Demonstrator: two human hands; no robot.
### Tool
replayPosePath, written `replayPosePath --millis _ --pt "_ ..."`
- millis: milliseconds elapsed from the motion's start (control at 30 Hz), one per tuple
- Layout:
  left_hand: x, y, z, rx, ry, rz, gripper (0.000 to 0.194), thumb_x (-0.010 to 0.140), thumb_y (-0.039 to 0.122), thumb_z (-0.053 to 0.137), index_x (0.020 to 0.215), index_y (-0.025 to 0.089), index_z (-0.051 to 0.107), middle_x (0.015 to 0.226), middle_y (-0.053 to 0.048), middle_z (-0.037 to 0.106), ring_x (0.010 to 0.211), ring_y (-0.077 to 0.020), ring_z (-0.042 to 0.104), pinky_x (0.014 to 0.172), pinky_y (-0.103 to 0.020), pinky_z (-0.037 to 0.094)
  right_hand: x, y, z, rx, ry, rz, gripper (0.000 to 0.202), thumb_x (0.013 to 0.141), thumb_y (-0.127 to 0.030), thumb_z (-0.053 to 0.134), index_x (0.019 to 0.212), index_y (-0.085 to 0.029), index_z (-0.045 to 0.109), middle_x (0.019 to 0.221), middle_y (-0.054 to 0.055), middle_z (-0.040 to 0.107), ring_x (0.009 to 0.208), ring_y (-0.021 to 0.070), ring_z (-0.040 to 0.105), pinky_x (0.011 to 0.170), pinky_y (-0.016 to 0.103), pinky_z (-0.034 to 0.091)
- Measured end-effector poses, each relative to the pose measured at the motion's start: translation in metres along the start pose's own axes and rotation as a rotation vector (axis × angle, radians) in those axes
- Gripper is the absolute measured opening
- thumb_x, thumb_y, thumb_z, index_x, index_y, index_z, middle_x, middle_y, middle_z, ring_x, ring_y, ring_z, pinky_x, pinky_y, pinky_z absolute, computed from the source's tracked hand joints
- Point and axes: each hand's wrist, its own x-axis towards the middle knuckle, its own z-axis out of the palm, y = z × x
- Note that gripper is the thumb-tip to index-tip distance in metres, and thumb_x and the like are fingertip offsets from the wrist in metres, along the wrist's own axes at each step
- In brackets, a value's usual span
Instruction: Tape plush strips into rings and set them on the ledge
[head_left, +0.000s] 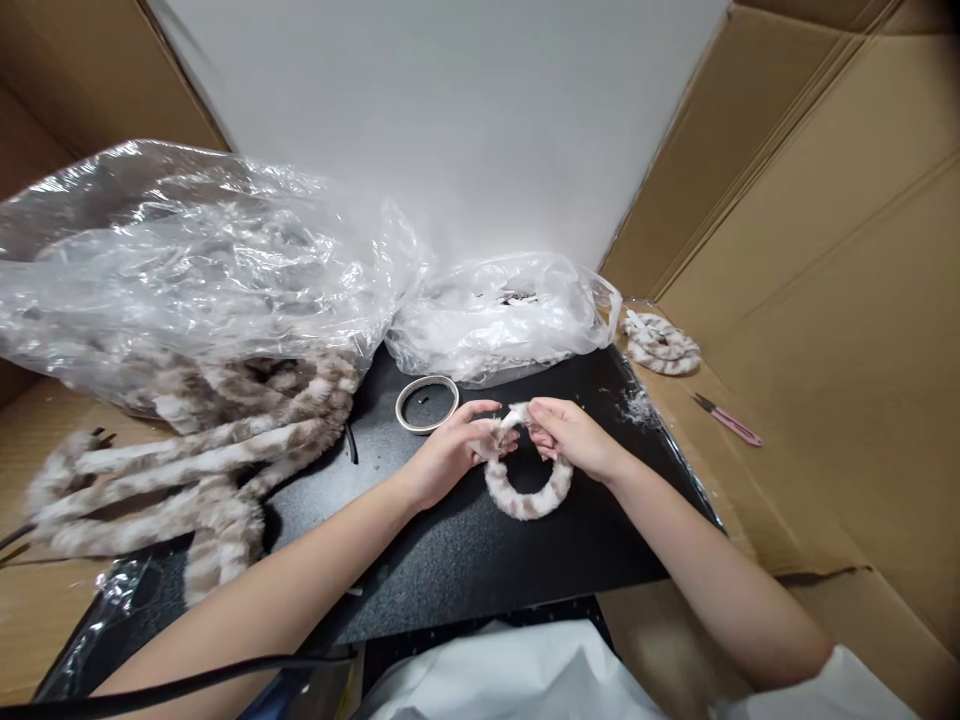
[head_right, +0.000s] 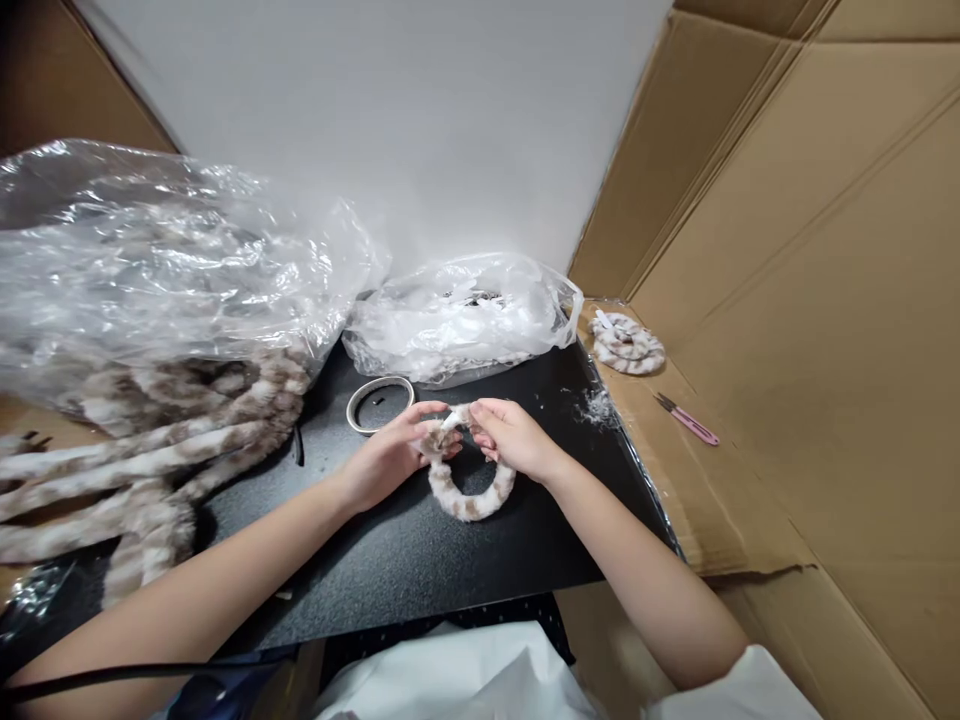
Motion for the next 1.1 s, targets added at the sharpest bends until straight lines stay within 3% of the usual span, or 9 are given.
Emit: replayPosePath --millis 67,200,333,433,500,600,733,1100 --pt "0.001 -0.001 -0.001 0.066 0.016 0.029 0.045 0.063 0.029 0.083 0.099 0.019 0.057 0.079 0.0 0.07 0.07 -0.015 0.068 0.073 -0.026 0.05 -0.003 0.0 -0.004 0.01 0.028 0.001 0.048 0.076 -0.066 0.06 0.077 -0.019 0.052 0.054 -0.007 0.043 0.044 0.0067 0.038 0.046 0.022 0.035" --pt "0.003 -0.007 -0.003 0.15 0.016 0.06 0.035 0.07 0.033 0.08 0.091 0.018 0.058 0.078 0.0 0.069 0.064 -0.0121 0.065 0.064 -0.023 0.048 -0.007 -0.003 -0.006 -0.009 0.027 -0.012 0.049 0.076 -0.063 0.062 0.099 -0.019 0.057 0.067 -0.002 0.06 0.049 0.0103 0.052 0.05 0.024 0.041" --pt "0.002 -0.008 -0.004 0.21 0.014 0.104 0.035 0.07 0.039 0.078 0.09 0.017 0.058 0.077 0.001 0.066 0.064 -0.0113 0.061 0.062 -0.023 0.049 -0.007 -0.003 0.002 -0.095 0.017 -0.072 0.038 0.075 -0.05 0.069 0.093 -0.018 0.06 0.066 -0.003 0.059 0.049 0.0091 0.052 0.052 0.024 0.044" --pt "-0.001 -0.006 -0.002 0.404 0.038 0.186 0.037 0.067 0.035 0.081 0.09 0.018 0.058 0.071 0.003 0.062 0.06 -0.0104 0.058 0.058 -0.021 0.048 -0.009 -0.002 0.007 -0.205 0.052 -0.124 0.029 0.081 -0.044 0.064 0.094 -0.018 0.061 0.071 -0.001 0.062 0.053 0.0107 0.054 0.055 0.026 0.047" --pt "-0.004 -0.006 0.001 0.542 0.082 0.224 0.033 0.068 0.033 0.079 0.089 0.017 0.059 0.068 0.003 0.06 0.056 -0.0096 0.056 0.055 -0.02 0.046 -0.012 -0.003 0.007 -0.399 0.095 -0.253 0.03 0.079 -0.035 0.068 0.103 -0.019 0.06 0.088 0.002 0.066 0.069 0.015 0.061 0.065 0.029 0.05" --pt "-0.006 -0.006 0.006 0.638 0.147 0.247 0.027 0.074 0.036 0.074 0.086 0.016 0.06 0.061 0.004 0.058 0.05 -0.0086 0.052 0.05 -0.019 0.043 -0.018 -0.006 0.005 -0.806 0.162 -0.585 0.032 0.077 -0.016 0.067 0.108 -0.02 0.061 0.107 0.007 0.065 0.098 0.0213 0.059 0.085 0.036 0.048" --pt "-0.006 -0.008 0.007 0.71 0.201 0.26 0.026 0.074 0.038 0.072 0.082 0.016 0.06 0.054 0.006 0.053 0.044 -0.008 0.046 0.044 -0.017 0.036 -0.019 -0.007 0.003 -1.119 0.178 -0.829 0.011 0.085 -0.012 0.056 0.088 -0.02 0.064 0.092 0.006 0.07 0.092 0.0209 0.06 0.084 0.037 0.044" --pt "-0.007 -0.008 0.008 0.853 0.324 0.394 0.018 0.071 0.025 0.069 0.071 0.017 0.053 0.055 0.008 0.046 0.052 -0.0076 0.037 0.051 -0.019 0.028 -0.019 0.005 0.017 -1.182 0.429 -0.893 0.012 0.082 -0.01 0.057 0.076 -0.019 0.062 0.079 0.003 0.071 0.079 0.0185 0.061 0.082 0.037 0.041"
